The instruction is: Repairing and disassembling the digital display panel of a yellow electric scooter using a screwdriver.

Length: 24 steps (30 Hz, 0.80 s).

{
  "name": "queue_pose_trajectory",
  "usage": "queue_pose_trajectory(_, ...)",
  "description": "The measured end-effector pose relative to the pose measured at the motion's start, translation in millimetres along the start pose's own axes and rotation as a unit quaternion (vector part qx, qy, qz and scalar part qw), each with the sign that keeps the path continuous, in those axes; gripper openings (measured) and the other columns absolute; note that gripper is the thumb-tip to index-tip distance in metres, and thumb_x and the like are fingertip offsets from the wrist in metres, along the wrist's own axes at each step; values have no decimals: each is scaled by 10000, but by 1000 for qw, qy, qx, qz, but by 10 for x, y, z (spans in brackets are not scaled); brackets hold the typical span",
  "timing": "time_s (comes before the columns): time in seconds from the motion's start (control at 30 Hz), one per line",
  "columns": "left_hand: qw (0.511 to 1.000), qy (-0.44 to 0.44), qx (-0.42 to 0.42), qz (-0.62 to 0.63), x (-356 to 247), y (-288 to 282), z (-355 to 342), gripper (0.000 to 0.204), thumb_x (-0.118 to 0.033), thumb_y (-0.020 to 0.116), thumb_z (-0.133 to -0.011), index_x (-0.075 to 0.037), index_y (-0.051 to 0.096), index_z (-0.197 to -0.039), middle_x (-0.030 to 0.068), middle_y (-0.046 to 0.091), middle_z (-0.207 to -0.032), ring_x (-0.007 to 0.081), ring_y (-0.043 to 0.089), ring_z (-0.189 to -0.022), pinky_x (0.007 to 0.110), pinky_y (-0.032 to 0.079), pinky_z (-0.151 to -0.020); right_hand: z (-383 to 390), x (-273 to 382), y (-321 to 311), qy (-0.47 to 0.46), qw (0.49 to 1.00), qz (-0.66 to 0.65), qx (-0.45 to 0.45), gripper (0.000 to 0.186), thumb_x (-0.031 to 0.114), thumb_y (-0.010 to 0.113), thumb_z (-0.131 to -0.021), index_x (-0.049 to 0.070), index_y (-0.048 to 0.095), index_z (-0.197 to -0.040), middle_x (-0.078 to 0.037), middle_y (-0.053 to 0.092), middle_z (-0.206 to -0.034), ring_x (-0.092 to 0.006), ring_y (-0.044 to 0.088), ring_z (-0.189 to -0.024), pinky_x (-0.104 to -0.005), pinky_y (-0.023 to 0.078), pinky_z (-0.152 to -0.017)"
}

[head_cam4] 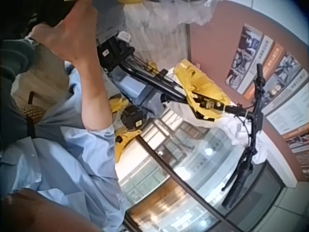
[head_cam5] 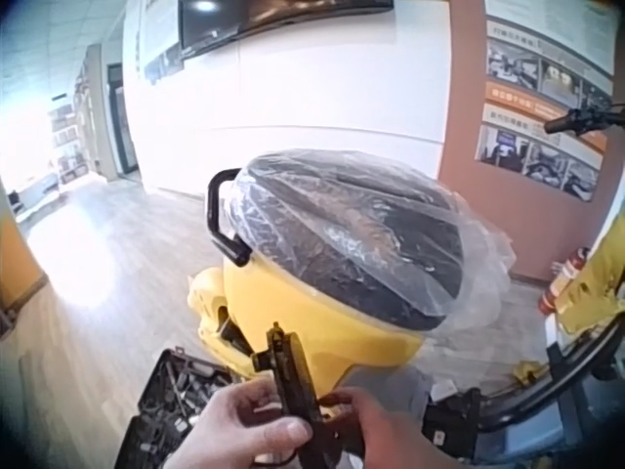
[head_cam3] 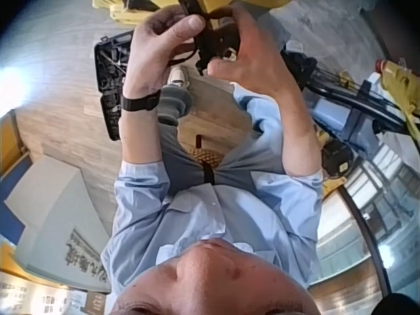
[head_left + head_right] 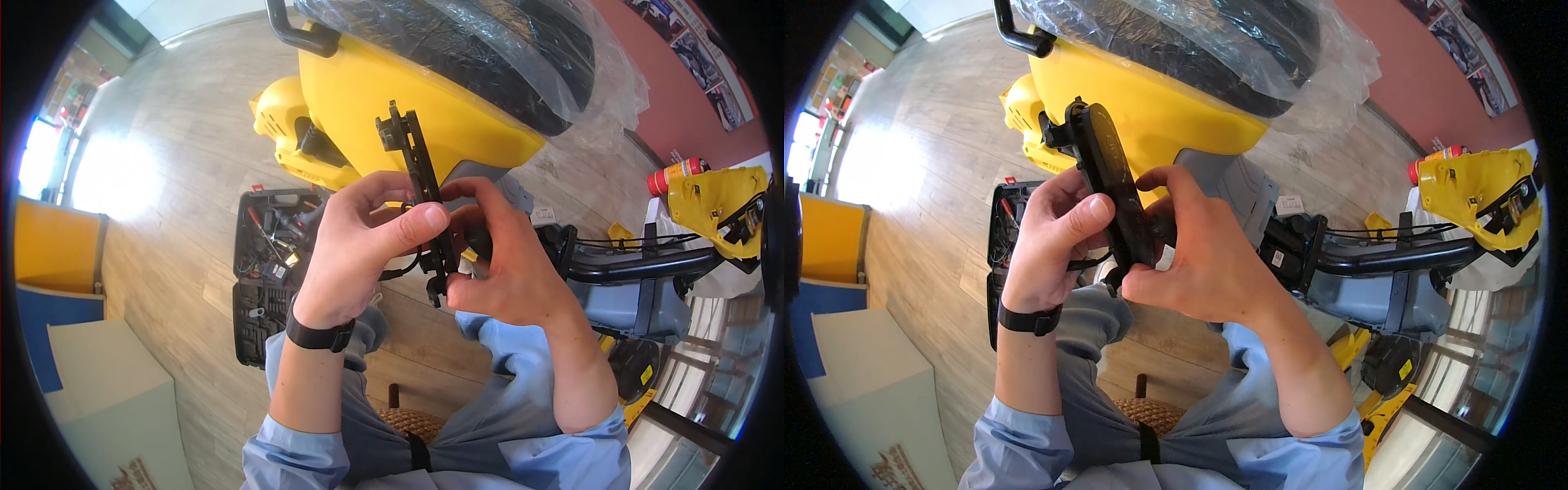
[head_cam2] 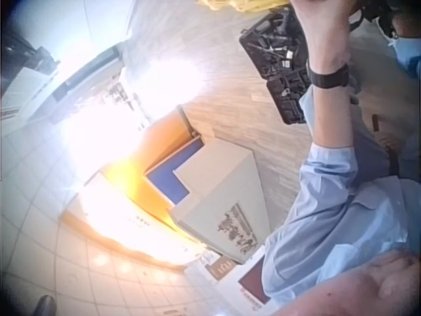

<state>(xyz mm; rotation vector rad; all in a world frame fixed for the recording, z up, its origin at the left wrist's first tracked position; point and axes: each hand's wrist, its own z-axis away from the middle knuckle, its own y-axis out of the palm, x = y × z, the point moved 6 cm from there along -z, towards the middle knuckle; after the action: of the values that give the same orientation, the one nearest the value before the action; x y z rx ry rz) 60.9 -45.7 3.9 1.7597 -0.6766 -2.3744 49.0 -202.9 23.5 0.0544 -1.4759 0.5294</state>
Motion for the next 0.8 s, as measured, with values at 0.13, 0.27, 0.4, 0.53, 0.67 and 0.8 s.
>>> queue_pose_trajectory(0.13,1000,7,-7,-6,-6,-3,-3,607,-257,875,-821,91,602,-1236,153,720,-1034,175,705,-945,290,554,-860,-10,16,12,3,1000,-2,-2,740,212,809,-644,-53,482,-1252,-150,711,-888,-253,697,-776,-345,547,-735)
queue_pose_trajectory(0.27,1000,4,-1,-3,1,-6,0,613,-259,880,-815,88,602,-1238,153,721,-1033,174,703,-944,291,552,-862,-7,-7,32,-8,1000,9,-8,742,214,813,-644,-52,482,-1254,-154,710,-905,-257,697,-770,-348,549,-732)
queue_pose_trajectory(0.4,999,22,17,-35,-66,-25,23,621,-219,902,-786,57,608,-1258,147,729,-1035,176,703,-956,296,554,-873,16,-31,18,-37,999,10,15,755,218,809,-661,-44,478,-1287,-176,696,-993,-276,696,-858,-361,544,-805)
queue_pose_trajectory(0.53,994,47,66,-74,-132,22,51,744,-98,930,-712,34,557,-1342,96,671,-1233,170,653,-1131,335,534,-989,16,16,-125,-113,994,4,12,779,216,800,-695,-21,463,-1357,-184,647,-1137,-271,653,-1023,-367,500,-941)
queue_pose_trajectory(0.67,978,96,106,-154,-169,99,62,804,-49,935,-657,18,548,-1359,94,656,-1255,180,607,-1230,372,479,-1079,59,124,-333,-200,973,-40,-105,781,208,806,-711,14,473,-1390,-161,622,-1198,-228,616,-1092,-369,464,-1011)
queue_pose_trajectory(0.8,977,74,105,-172,-82,135,51,826,-60,944,-637,-23,559,-1367,76,644,-1283,180,593,-1253,379,473,-1087,133,220,-336,-233,960,-65,-142,800,183,827,-681,20,490,-1388,-162,647,-1190,-230,635,-1121,-373,466,-1022)
